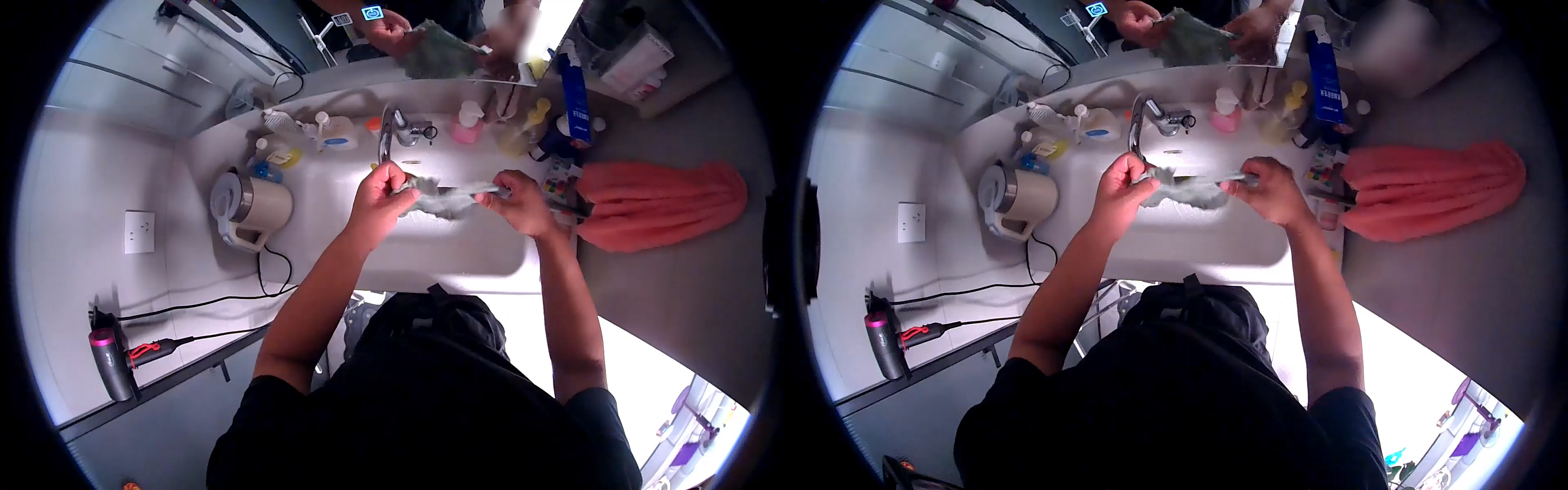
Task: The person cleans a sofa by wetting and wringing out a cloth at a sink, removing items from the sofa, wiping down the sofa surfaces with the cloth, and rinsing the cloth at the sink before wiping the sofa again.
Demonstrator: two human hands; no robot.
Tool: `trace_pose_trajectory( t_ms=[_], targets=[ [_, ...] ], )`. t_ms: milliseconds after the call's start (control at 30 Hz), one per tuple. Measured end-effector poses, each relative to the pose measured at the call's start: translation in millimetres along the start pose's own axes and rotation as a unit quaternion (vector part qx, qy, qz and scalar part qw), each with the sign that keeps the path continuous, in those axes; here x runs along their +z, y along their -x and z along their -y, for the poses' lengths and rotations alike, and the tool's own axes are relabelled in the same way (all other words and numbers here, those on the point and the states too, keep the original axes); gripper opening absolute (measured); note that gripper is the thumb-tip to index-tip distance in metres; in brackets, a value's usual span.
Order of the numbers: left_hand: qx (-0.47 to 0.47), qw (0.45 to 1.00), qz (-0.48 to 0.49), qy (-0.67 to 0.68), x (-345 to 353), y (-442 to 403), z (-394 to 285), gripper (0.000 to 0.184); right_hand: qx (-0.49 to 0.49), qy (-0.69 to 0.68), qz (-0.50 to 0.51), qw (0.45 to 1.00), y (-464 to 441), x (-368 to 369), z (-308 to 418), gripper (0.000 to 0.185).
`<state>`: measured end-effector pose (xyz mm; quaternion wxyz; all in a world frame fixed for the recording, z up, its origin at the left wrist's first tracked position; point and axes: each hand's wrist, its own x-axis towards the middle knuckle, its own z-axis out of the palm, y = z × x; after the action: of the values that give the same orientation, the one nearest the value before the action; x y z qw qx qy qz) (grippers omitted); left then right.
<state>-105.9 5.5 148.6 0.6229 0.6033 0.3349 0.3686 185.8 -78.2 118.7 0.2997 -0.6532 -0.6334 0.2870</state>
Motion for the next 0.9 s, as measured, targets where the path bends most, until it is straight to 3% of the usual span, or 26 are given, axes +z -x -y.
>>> trace_pose_trajectory(
  t_ms=[67, 100, 200, 267, 333, 367, 400, 467, 500, 533, 600, 733, 767, 800, 833, 867, 900],
  targets=[
    [-0.083, 0.996, 0.007, 0.032, 3.7, 3.3, -5.3, 0.025, 0.012, -0.013, 0.008, 1.000, -1.7, -4.0, -3.3, 0.038],
    [-0.085, 0.995, 0.047, -0.012, -5.6, 4.0, 9.1, 0.044, 0.023, -0.025, 0.016, 0.999, -1.9, -5.2, -4.7, 0.033],
    [-0.124, 0.988, 0.088, -0.022, 6.1, 6.5, 16.7, 0.045, 0.078, -0.090, 0.055, 0.991, -3.0, -9.4, 16.6, 0.026],
    [-0.118, 0.984, 0.105, -0.077, 9.3, 2.4, 29.1, 0.035, 0.063, -0.084, 0.019, 0.994, -4.6, -1.2, 16.5, 0.029],
    [-0.064, 0.964, 0.098, -0.237, 11.1, -1.2, 39.2, 0.024, 0.050, -0.076, -0.016, 0.996, -6.4, 1.6, 17.7, 0.031],
    [0.008, 0.973, 0.051, -0.226, 15.6, 0.1, 47.4, 0.019, 0.080, -0.082, -0.029, 0.993, -7.8, 1.1, 19.3, 0.033],
    [0.007, 0.973, 0.051, -0.225, 15.6, 0.7, 53.6, 0.019, 0.109, -0.087, -0.042, 0.989, -8.8, 0.5, 19.6, 0.035],
    [-0.065, 0.993, 0.009, -0.096, 15.8, -0.9, 61.7, 0.017, 0.150, -0.120, -0.037, 0.981, -8.5, 1.1, 15.4, 0.037],
    [-0.037, 0.995, -0.004, -0.092, 18.5, -0.2, 65.9, 0.017, 0.188, -0.154, -0.030, 0.970, -7.7, 2.2, 12.6, 0.038],
    [-0.038, 0.995, -0.005, -0.092, 20.8, -0.3, 67.7, 0.017, 0.187, -0.154, -0.029, 0.970, -7.9, 6.1, 8.2, 0.038],
    [0.009, 0.984, -0.112, -0.137, 26.2, -1.3, 71.7, 0.018, 0.173, -0.107, -0.156, 0.967, -7.4, 14.1, -0.5, 0.037],
    [-0.011, 0.994, -0.111, -0.016, 47.2, 1.6, 64.6, 0.021, 0.193, -0.095, -0.142, 0.966, -4.3, 17.1, 19.8, 0.032],
    [-0.043, 0.995, -0.081, -0.028, 50.3, 2.7, 64.9, 0.021, 0.270, -0.327, -0.115, 0.898, -3.1, 19.2, 40.5, 0.030],
    [-0.014, 0.997, -0.072, -0.030, 57.2, 3.9, 65.8, 0.022, 0.329, -0.538, -0.081, 0.772, -1.7, 21.2, 51.9, 0.028],
    [0.016, 0.997, -0.071, -0.035, 63.4, 3.6, 69.6, 0.023, 0.330, -0.539, -0.080, 0.771, 0.6, 28.9, 47.9, 0.028],
    [0.048, 0.996, -0.069, -0.040, 67.5, 2.5, 67.4, 0.024, 0.308, -0.630, -0.047, 0.712, 2.1, 39.9, 41.7, 0.031],
    [0.012, 0.997, -0.050, -0.058, 68.9, 6.7, 64.0, 0.023, 0.281, -0.712, -0.014, 0.643, 4.3, 47.8, 35.0, 0.035]
  ],
)
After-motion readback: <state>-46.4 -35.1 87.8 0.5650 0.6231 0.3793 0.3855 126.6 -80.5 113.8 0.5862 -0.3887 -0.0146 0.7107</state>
